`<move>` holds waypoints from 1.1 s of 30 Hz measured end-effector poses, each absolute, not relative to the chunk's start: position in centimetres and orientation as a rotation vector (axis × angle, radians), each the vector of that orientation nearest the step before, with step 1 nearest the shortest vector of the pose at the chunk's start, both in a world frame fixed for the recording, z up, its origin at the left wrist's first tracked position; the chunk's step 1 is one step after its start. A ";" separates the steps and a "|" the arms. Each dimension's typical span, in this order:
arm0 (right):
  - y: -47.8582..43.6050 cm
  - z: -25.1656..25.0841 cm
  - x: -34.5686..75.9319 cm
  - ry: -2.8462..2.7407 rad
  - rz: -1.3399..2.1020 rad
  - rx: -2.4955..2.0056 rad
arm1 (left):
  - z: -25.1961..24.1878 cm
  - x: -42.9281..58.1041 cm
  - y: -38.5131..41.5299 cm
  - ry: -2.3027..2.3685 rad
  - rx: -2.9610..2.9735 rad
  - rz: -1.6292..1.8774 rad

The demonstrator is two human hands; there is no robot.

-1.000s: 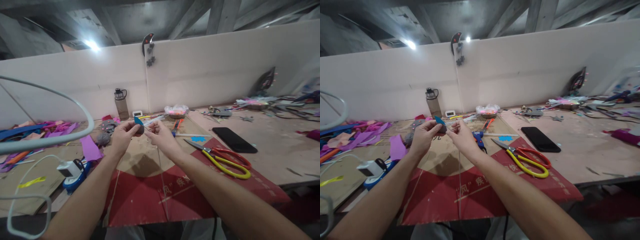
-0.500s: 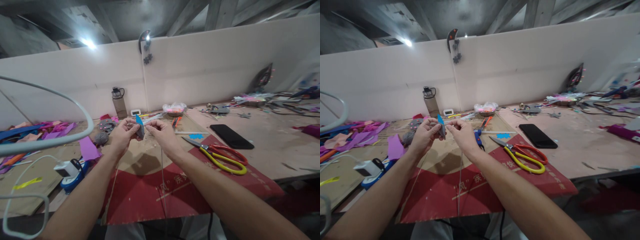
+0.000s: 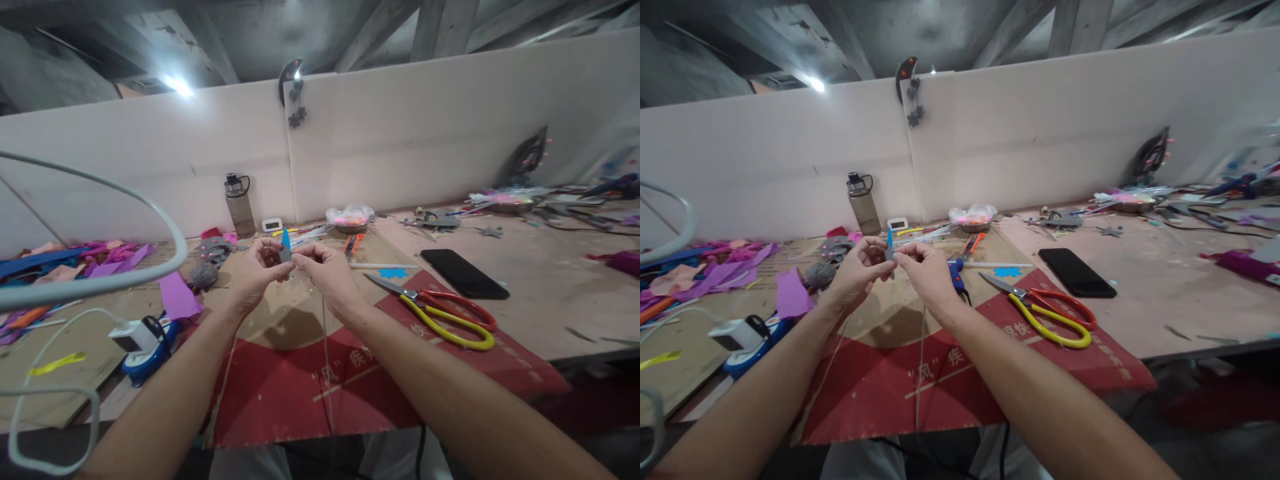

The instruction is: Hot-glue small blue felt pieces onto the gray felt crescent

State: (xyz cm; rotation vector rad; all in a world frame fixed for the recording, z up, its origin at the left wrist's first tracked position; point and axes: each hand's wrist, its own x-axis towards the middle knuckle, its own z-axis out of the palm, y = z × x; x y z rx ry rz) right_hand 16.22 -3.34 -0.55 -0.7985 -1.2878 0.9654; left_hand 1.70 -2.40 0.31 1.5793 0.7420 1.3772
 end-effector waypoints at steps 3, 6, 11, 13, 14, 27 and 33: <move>-3.6 -0.5 16.2 -1.272 0.976 -0.805 | 0.2 1.7 -2.4 0.787 1.607 1.397; -3.9 -0.5 16.2 -1.249 1.027 -0.778 | 0.1 1.7 -2.3 0.786 1.599 1.403; -3.8 -0.6 16.2 -1.282 0.984 -0.759 | 0.2 1.9 -2.5 0.808 1.544 1.369; -3.7 -0.6 16.2 -1.314 0.931 -0.763 | 0.3 2.0 -2.6 0.828 1.539 1.350; -3.7 -0.6 16.3 -1.328 0.905 -0.765 | 0.3 2.0 -2.7 0.837 1.540 1.344; -4.2 -0.6 16.6 -1.417 0.677 -0.816 | 0.5 2.3 -3.2 0.800 1.542 1.327; -4.5 -0.4 16.8 -1.465 0.550 -0.803 | 0.3 2.5 -3.3 0.775 1.500 1.331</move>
